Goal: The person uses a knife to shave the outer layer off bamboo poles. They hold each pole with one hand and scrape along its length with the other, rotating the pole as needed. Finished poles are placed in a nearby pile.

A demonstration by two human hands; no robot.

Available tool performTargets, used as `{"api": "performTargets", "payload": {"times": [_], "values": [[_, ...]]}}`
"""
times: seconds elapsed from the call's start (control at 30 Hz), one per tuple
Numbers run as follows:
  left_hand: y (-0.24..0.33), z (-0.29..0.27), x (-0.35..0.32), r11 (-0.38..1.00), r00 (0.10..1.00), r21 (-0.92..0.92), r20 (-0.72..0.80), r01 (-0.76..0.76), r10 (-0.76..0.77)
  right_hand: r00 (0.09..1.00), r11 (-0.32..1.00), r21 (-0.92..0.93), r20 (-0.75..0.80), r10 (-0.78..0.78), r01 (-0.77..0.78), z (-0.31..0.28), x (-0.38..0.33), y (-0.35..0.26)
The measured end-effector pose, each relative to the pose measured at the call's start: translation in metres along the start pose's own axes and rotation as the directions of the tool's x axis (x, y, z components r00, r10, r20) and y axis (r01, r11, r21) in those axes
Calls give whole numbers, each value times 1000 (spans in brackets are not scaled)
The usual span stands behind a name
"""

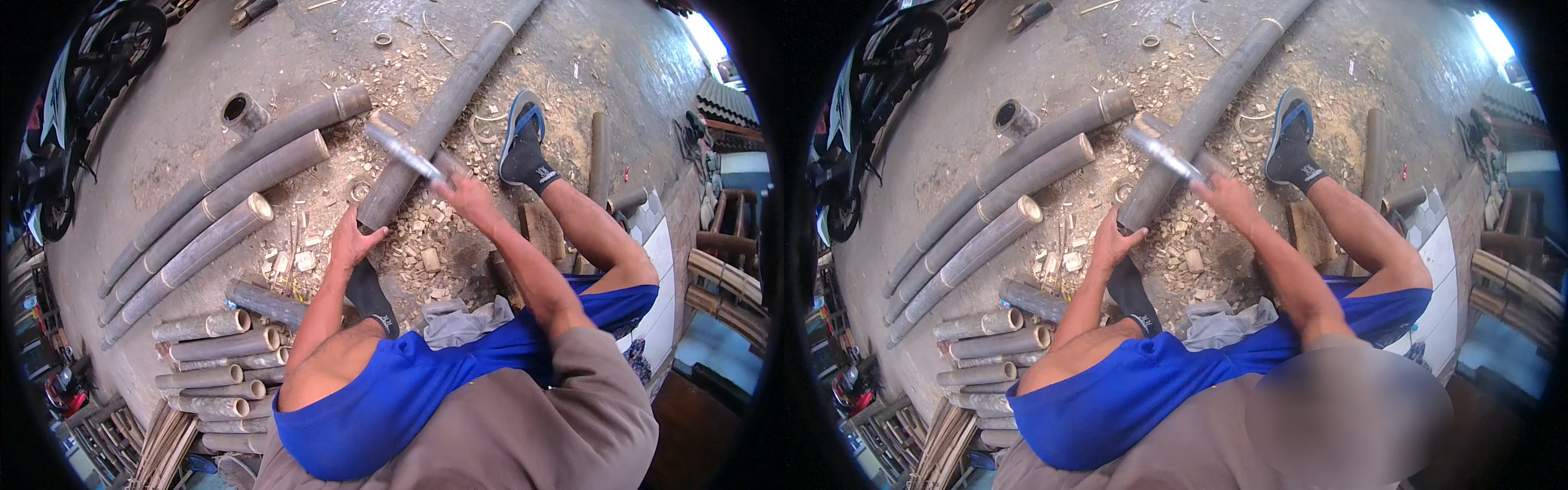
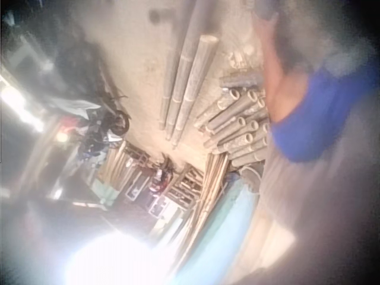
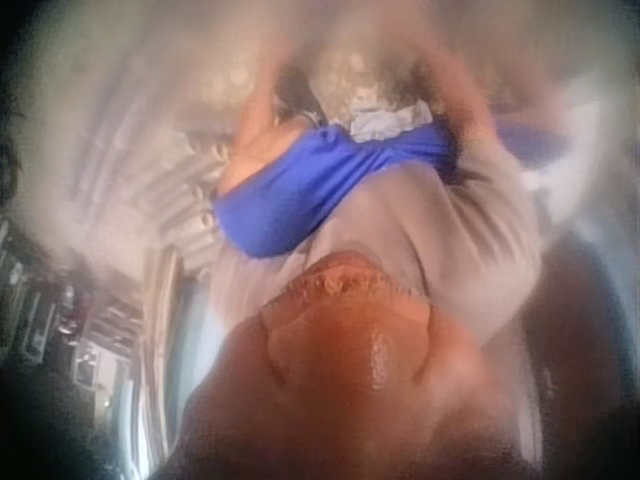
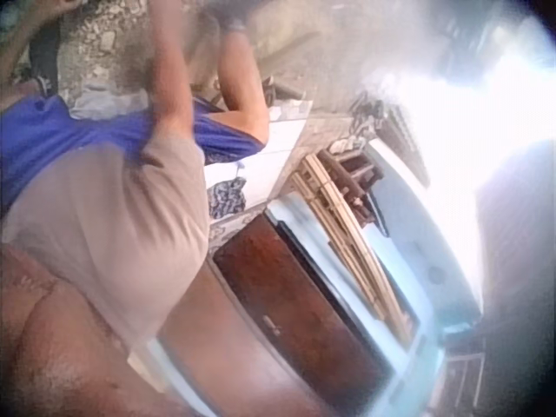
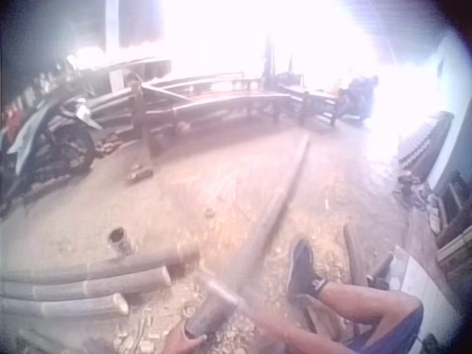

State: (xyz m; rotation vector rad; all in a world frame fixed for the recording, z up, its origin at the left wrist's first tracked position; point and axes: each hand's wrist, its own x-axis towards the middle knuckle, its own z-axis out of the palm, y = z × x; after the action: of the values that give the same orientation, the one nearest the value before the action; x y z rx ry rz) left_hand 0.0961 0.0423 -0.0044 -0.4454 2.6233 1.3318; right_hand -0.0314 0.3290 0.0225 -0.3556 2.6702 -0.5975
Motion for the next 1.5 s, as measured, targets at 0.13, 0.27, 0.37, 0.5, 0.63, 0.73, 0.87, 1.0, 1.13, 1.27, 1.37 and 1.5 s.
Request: {"api": "performTargets", "payload": {"times": [0.13, 0.27, 0.37, 0.5, 0.63, 0.73, 0.87, 1.0, 1.13, 1.27, 1.37, 1.5], "values": [[-2, 17, -6, 991, 976, 89, -187, -101, 116, 974, 979, -114, 169, -151, 172, 13, -11, -17], [4, 16, -7, 998, 992, 5, -103, -69, 69, 985, 943, 323, -120, 124, -79, -7, 5, 0], [-9, 11, -2, 998, 995, -18, -86, -59, 57, 993, 991, -81, 71, -98, 104, -6, 10, -4], [-6, 18, 2, 999, 997, -28, -62, -47, 45, 996, 999, -22, -82, -44, 43, 5, 20, 25], [-11, 9, 5, 996, 999, -84, -32, 27, -30, 976, 974, -76, 63, -209, 213, -3, 4, -5], [-7, 8, 3, 994, 998, -99, 14, 55, -54, 989, 984, -104, 43, -144, 148, 1, 7, 4], [-2, 6, 8, 992, 998, -113, 17, 63, -61, 996, 997, -20, 46, -75, 76, 9, 15, -1], [-5, 7, 2, 984, 996, -154, 53, 85, -78, 993, 997, 38, 93, -75, 71, -11, 2, -12], [-22, 14, 8, 972, 996, -225, 71, 71, -57, 979, 964, -166, 27, -204, 206, 11, 18, 30], [-20, 8, 10, 974, 990, -201, 117, 103, -81, 999, 997, 63, -24, -35, 37, 3, 7, 14], [-30, 17, 6, 948, 995, -313, 92, 67, -40, 956, 950, -175, 188, -227, 260, 3, -10, -2], [-23, 13, 12, 959, 986, -258, 143, 116, -81, 999, 995, 100, -43, 32, -28, 9, 3, 12]]}}
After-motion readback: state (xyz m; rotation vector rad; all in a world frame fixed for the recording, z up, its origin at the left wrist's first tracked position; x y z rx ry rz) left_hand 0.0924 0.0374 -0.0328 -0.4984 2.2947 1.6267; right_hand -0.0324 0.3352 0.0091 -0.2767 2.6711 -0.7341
